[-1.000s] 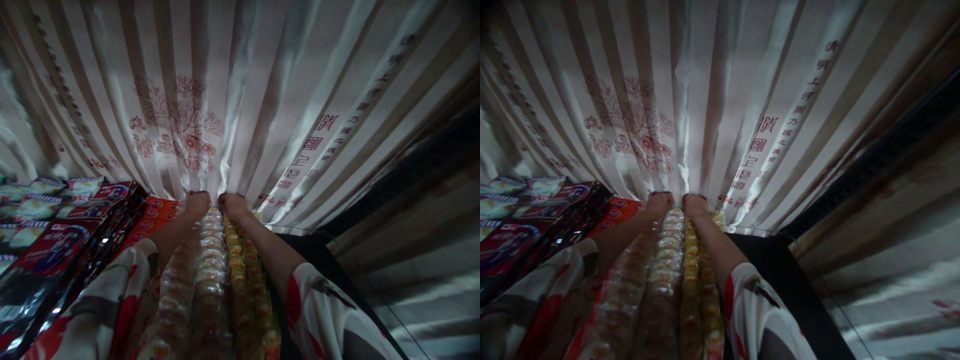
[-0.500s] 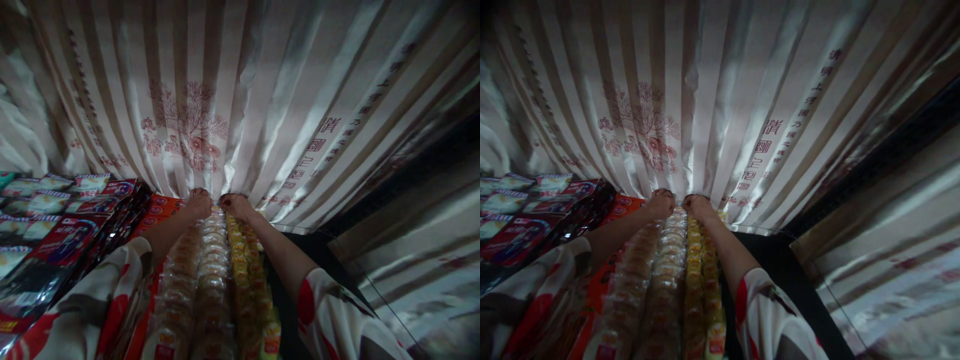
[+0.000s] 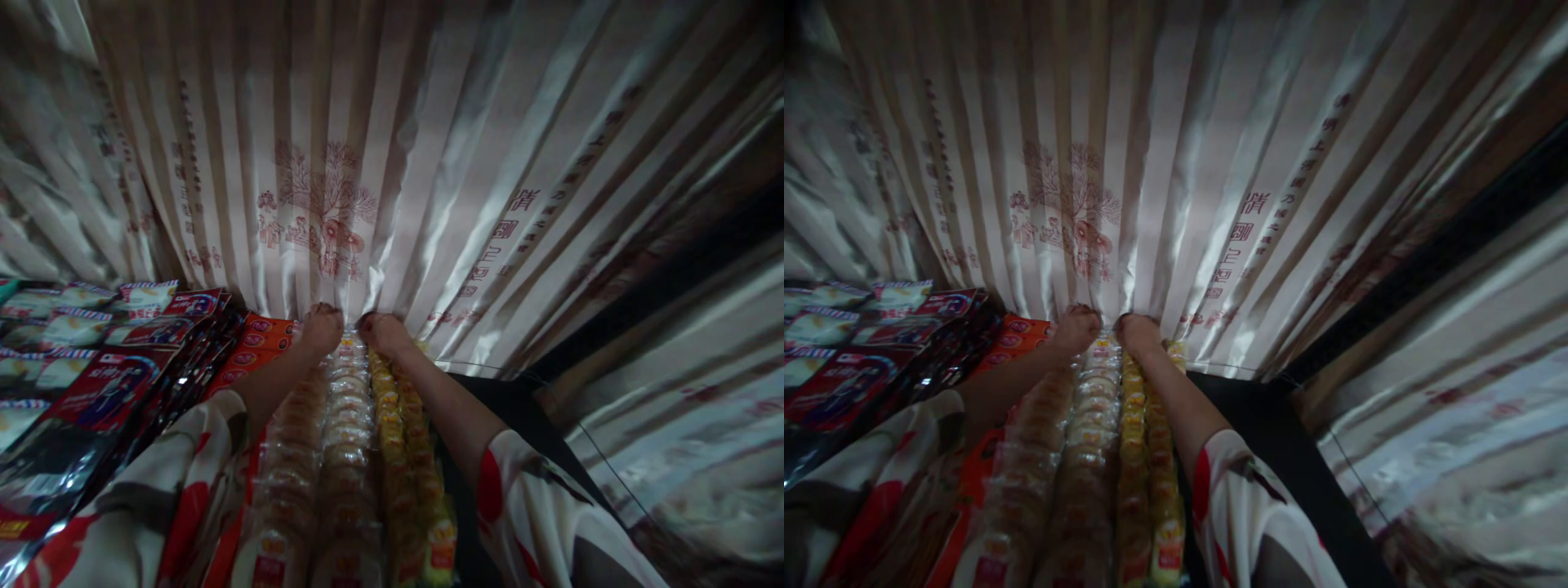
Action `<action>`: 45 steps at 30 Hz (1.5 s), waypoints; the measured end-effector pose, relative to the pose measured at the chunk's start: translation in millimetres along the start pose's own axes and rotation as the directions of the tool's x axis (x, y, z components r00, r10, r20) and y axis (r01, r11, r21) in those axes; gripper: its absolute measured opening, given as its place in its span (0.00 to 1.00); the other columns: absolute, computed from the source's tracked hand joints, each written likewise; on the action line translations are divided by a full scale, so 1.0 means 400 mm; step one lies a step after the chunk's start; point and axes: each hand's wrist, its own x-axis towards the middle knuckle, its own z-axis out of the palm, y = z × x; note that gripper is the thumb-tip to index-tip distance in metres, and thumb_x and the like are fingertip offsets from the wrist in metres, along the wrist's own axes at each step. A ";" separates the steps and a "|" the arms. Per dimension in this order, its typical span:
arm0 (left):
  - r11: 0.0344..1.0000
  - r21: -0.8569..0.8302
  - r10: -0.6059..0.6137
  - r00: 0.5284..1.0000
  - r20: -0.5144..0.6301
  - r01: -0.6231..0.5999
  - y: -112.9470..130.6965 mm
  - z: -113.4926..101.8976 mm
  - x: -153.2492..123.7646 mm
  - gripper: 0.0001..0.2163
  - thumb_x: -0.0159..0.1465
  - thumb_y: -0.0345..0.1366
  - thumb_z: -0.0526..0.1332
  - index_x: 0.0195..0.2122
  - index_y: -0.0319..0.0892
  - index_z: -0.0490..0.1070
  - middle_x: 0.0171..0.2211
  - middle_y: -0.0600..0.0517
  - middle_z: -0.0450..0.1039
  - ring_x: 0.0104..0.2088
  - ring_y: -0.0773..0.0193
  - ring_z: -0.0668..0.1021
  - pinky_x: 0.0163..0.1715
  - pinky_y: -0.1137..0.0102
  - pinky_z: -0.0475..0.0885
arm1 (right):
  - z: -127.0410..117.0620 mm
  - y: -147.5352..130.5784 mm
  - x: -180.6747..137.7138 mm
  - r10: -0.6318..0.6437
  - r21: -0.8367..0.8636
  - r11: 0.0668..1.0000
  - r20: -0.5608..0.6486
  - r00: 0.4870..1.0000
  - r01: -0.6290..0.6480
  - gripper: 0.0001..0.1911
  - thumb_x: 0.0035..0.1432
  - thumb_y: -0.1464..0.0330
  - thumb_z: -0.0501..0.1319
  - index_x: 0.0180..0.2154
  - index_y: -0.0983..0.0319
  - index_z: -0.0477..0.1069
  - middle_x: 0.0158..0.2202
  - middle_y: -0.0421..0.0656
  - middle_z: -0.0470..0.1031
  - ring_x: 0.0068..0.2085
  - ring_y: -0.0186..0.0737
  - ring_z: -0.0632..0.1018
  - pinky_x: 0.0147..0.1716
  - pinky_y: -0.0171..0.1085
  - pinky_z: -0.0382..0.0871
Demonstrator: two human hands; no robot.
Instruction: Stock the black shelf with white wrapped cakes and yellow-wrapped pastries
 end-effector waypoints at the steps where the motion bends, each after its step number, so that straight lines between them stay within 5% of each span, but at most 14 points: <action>1: 1.000 -0.005 0.022 1.000 -0.021 -0.023 -0.001 -0.003 -0.005 0.09 0.59 0.31 0.54 0.37 0.38 0.73 0.43 0.42 0.69 0.48 0.55 0.65 0.48 0.62 0.61 | 0.000 -0.002 -0.004 0.010 -0.017 1.000 -0.020 1.000 -0.010 0.14 0.56 0.69 0.54 0.42 0.60 0.75 0.42 0.47 0.78 0.44 0.41 0.77 0.40 0.34 0.68; 8: 0.953 0.073 0.283 0.952 0.120 -0.293 -0.001 -0.036 -0.047 0.08 0.58 0.36 0.57 0.29 0.41 0.75 0.38 0.47 0.71 0.47 0.55 0.64 0.50 0.60 0.58 | 0.016 0.000 0.000 -0.011 -0.075 0.997 -0.054 0.998 0.007 0.14 0.57 0.68 0.54 0.42 0.61 0.74 0.41 0.49 0.78 0.44 0.43 0.77 0.41 0.36 0.68; 15: 0.971 0.121 0.181 0.966 0.187 -0.205 0.018 -0.040 -0.047 0.09 0.58 0.34 0.56 0.30 0.37 0.74 0.43 0.43 0.69 0.48 0.55 0.65 0.48 0.61 0.59 | 0.029 0.000 0.011 -0.022 -0.081 0.997 -0.062 0.998 0.017 0.14 0.57 0.69 0.53 0.40 0.62 0.75 0.40 0.49 0.78 0.42 0.44 0.77 0.40 0.36 0.68; 22: 0.985 0.120 0.111 0.990 0.082 -0.121 0.008 -0.015 -0.050 0.10 0.59 0.29 0.52 0.35 0.36 0.73 0.42 0.42 0.70 0.48 0.54 0.66 0.47 0.60 0.61 | 0.030 0.020 -0.005 -0.209 0.008 0.977 -0.170 0.963 0.213 0.10 0.55 0.69 0.57 0.38 0.61 0.75 0.40 0.45 0.77 0.44 0.38 0.74 0.47 0.33 0.62; 26: 0.990 0.101 0.092 0.995 0.047 -0.096 0.011 -0.007 -0.051 0.10 0.59 0.28 0.52 0.34 0.37 0.73 0.40 0.42 0.71 0.46 0.54 0.67 0.45 0.60 0.63 | 0.048 0.032 -0.009 -0.256 -0.014 0.967 -0.122 0.959 0.256 0.07 0.52 0.69 0.61 0.34 0.60 0.76 0.38 0.45 0.78 0.46 0.39 0.73 0.51 0.35 0.58; 31: 0.983 0.097 0.158 0.987 0.020 -0.159 0.014 -0.030 -0.062 0.11 0.62 0.30 0.50 0.35 0.38 0.72 0.39 0.44 0.70 0.46 0.56 0.66 0.45 0.62 0.61 | 0.058 0.029 -0.006 -0.249 -0.077 0.967 -0.095 0.964 0.242 0.10 0.53 0.72 0.57 0.35 0.63 0.76 0.37 0.47 0.78 0.43 0.39 0.74 0.50 0.36 0.57; 37: 0.938 0.122 0.305 0.939 0.157 -0.325 0.009 -0.058 -0.080 0.09 0.57 0.35 0.56 0.27 0.39 0.74 0.37 0.45 0.71 0.45 0.54 0.65 0.46 0.61 0.61 | 0.057 0.026 -0.014 -0.228 -0.078 0.972 -0.108 0.968 0.220 0.10 0.54 0.70 0.57 0.35 0.65 0.76 0.38 0.49 0.78 0.44 0.40 0.74 0.51 0.35 0.56; 45: 0.958 0.123 0.242 0.960 0.139 -0.259 0.010 -0.035 -0.086 0.09 0.57 0.30 0.54 0.29 0.36 0.74 0.39 0.43 0.72 0.46 0.55 0.67 0.47 0.62 0.62 | 0.075 0.024 -0.018 -0.199 -0.015 0.980 -0.202 0.959 0.200 0.09 0.54 0.71 0.57 0.35 0.64 0.76 0.38 0.47 0.77 0.44 0.39 0.73 0.49 0.35 0.59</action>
